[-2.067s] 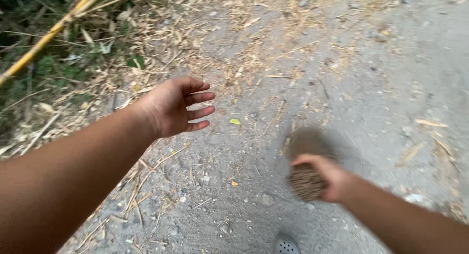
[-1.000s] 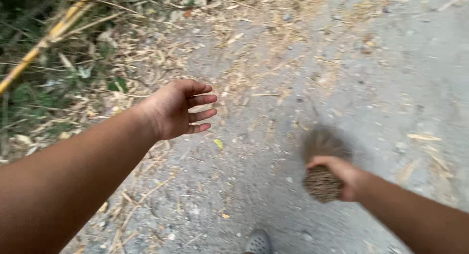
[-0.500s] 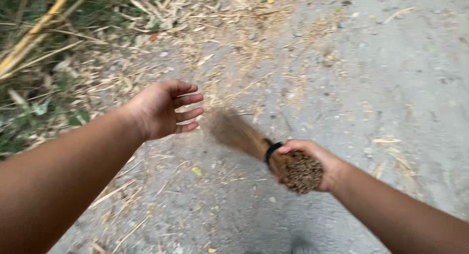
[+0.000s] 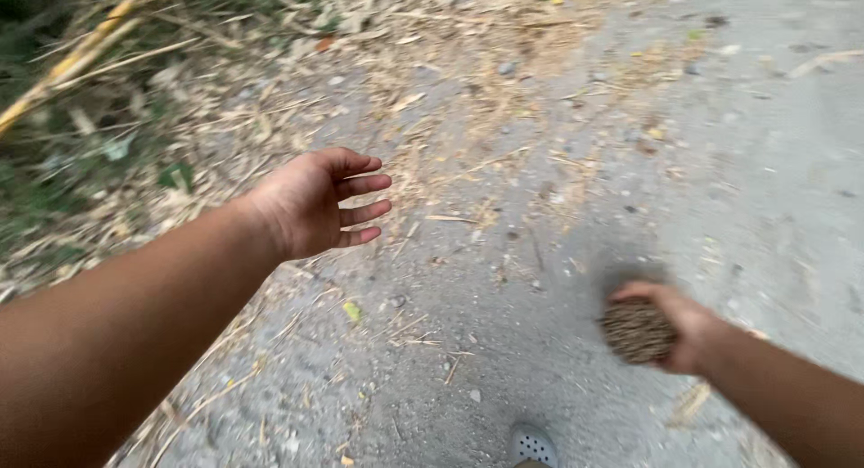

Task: The person sweeps dry leaves and debris off a dirt ground using a bundle of sticks as a broom.

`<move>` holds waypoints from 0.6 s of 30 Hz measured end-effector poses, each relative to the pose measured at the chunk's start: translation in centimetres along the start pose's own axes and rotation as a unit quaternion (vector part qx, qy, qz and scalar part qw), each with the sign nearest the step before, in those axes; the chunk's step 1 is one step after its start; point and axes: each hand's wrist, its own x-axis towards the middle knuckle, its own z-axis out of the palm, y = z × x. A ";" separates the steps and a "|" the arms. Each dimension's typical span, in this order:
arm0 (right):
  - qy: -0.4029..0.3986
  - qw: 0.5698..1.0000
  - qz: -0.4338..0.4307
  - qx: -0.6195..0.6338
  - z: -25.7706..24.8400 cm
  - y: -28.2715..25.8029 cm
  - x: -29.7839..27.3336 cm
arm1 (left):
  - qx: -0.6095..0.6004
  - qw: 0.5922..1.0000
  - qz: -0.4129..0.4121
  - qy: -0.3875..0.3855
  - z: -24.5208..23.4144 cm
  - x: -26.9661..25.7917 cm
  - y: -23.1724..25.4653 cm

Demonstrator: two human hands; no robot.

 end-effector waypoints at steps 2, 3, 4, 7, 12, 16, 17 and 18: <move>-0.103 0.992 0.015 -0.072 5.2 0.4 0.6 | -0.003 1.000 0.003 0.028 -0.4 -0.5 -0.3; -0.148 0.985 0.037 -0.083 7.8 0.8 0.4 | -0.004 0.999 0.005 0.041 -0.5 -0.8 -0.5; -0.190 0.976 0.058 -0.093 10.4 1.3 -0.1 | -0.006 0.999 0.009 0.048 -0.6 -1.0 -0.6; -0.338 0.935 0.042 -0.096 14.5 0.7 -2.0 | -0.008 0.998 0.023 0.064 -0.6 -1.5 -0.5; -0.490 0.867 0.090 -0.027 14.3 -2.3 -4.2 | -0.027 0.997 0.031 0.065 0.8 -0.9 0.6; -0.405 0.910 0.029 -0.080 12.4 -3.3 -4.5 | -0.018 0.998 0.032 0.043 2.7 -0.2 1.6; -0.383 0.921 0.012 -0.067 11.3 -3.7 -4.4 | -0.015 0.999 0.031 0.034 3.2 0.0 1.9; -0.360 0.931 -0.004 -0.053 10.0 -4.0 -4.2 | -0.011 0.999 0.029 0.023 3.8 0.2 2.2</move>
